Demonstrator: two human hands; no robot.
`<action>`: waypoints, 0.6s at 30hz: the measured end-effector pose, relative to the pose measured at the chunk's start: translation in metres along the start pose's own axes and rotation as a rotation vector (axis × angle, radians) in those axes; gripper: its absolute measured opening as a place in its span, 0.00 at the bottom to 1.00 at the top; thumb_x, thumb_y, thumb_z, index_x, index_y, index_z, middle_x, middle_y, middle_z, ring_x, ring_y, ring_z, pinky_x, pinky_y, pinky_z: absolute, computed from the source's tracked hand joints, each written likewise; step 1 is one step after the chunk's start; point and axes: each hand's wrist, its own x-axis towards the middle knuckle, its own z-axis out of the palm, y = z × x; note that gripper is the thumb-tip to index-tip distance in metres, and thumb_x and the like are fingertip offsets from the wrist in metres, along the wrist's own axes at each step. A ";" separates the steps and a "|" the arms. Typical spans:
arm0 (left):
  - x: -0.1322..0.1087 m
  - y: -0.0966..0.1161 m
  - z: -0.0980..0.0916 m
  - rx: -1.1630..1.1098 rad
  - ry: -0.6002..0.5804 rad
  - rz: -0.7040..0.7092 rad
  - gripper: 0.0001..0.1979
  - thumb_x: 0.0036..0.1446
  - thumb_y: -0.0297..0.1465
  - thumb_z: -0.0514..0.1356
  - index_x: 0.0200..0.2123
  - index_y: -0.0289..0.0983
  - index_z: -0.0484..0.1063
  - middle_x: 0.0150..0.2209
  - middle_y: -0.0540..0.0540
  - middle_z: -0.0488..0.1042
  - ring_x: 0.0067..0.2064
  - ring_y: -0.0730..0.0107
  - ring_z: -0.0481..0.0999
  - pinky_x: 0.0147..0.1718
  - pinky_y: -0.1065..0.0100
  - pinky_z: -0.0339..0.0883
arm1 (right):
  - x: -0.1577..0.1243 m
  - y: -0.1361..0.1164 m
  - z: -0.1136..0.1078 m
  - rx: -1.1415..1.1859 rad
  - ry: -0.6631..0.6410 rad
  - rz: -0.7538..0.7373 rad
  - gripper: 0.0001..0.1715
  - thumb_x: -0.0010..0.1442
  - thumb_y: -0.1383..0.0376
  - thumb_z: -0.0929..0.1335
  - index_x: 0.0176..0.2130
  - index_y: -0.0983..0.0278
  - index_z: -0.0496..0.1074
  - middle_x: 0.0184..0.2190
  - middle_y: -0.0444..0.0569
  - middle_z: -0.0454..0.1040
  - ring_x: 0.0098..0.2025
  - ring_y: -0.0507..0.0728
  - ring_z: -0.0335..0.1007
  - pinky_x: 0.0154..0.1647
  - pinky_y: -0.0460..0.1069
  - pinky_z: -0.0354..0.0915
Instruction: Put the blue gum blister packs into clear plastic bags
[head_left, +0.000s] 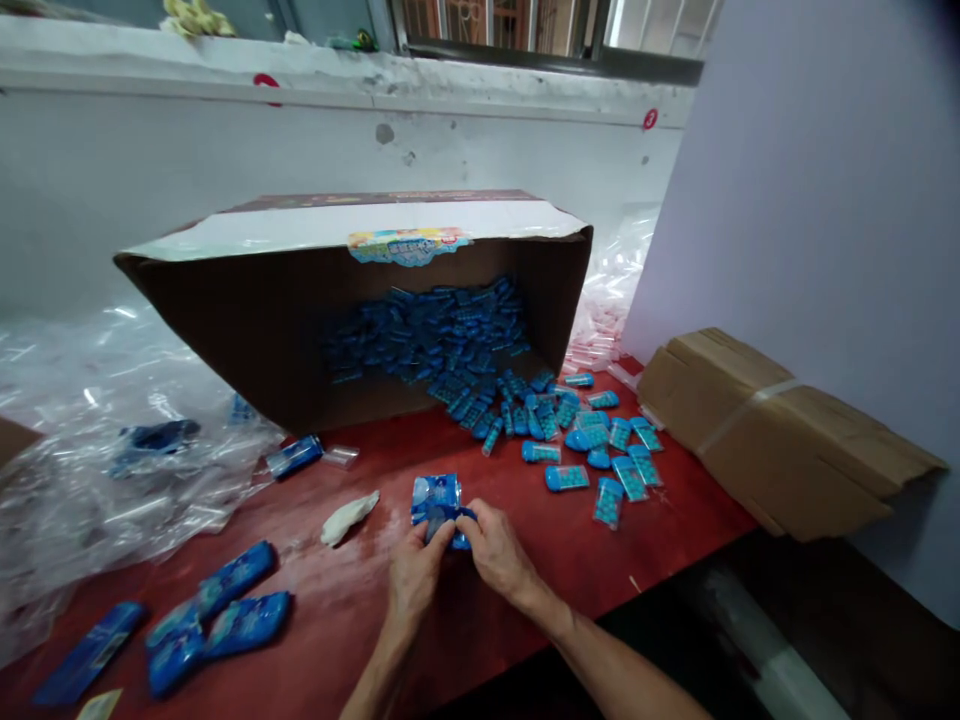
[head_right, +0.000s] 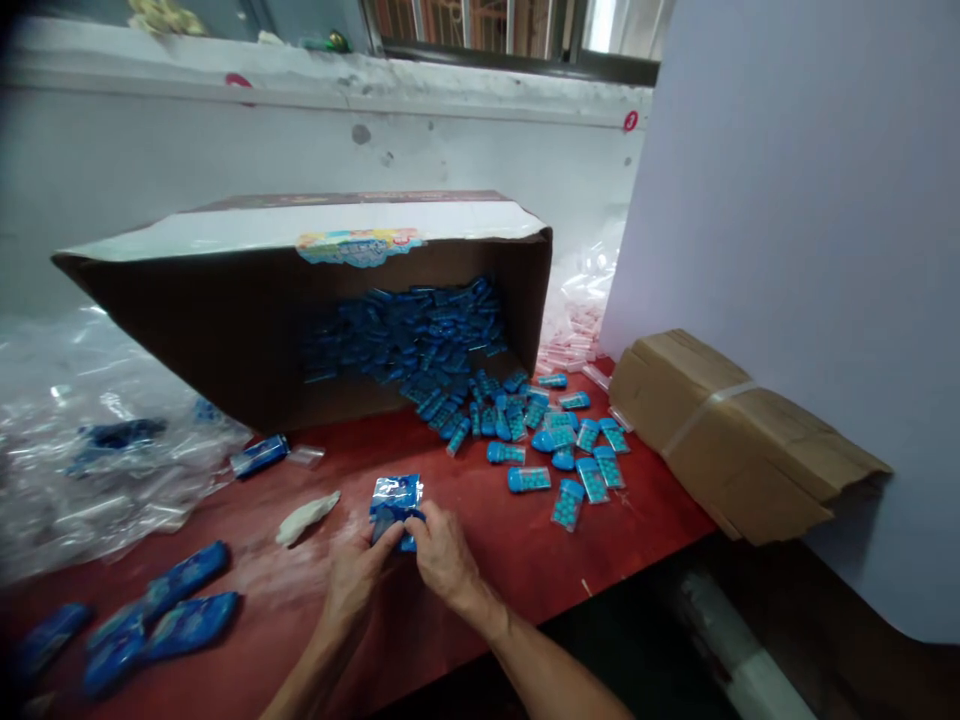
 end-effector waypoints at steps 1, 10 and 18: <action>0.000 -0.003 0.001 -0.015 -0.028 -0.022 0.17 0.37 0.40 0.62 0.29 0.33 0.73 0.23 0.49 0.75 0.26 0.68 0.71 0.28 0.70 0.64 | -0.002 0.001 0.000 -0.062 0.012 -0.010 0.10 0.57 0.66 0.58 0.26 0.63 0.63 0.21 0.41 0.64 0.25 0.50 0.60 0.26 0.44 0.54; -0.012 0.004 0.017 -0.310 -0.140 -0.142 0.11 0.37 0.36 0.63 0.19 0.34 0.69 0.16 0.55 0.68 0.19 0.80 0.64 0.20 0.76 0.58 | -0.008 0.002 -0.009 -0.310 -0.074 -0.111 0.14 0.60 0.67 0.55 0.26 0.63 0.62 0.23 0.42 0.65 0.26 0.50 0.61 0.27 0.44 0.54; -0.019 0.003 -0.003 -0.472 -0.206 -0.384 0.10 0.44 0.34 0.61 0.25 0.33 0.66 0.19 0.50 0.70 0.17 0.79 0.67 0.14 0.77 0.59 | 0.002 0.028 -0.086 -0.728 0.000 -0.084 0.15 0.52 0.66 0.66 0.41 0.62 0.63 0.41 0.53 0.64 0.40 0.59 0.62 0.35 0.49 0.57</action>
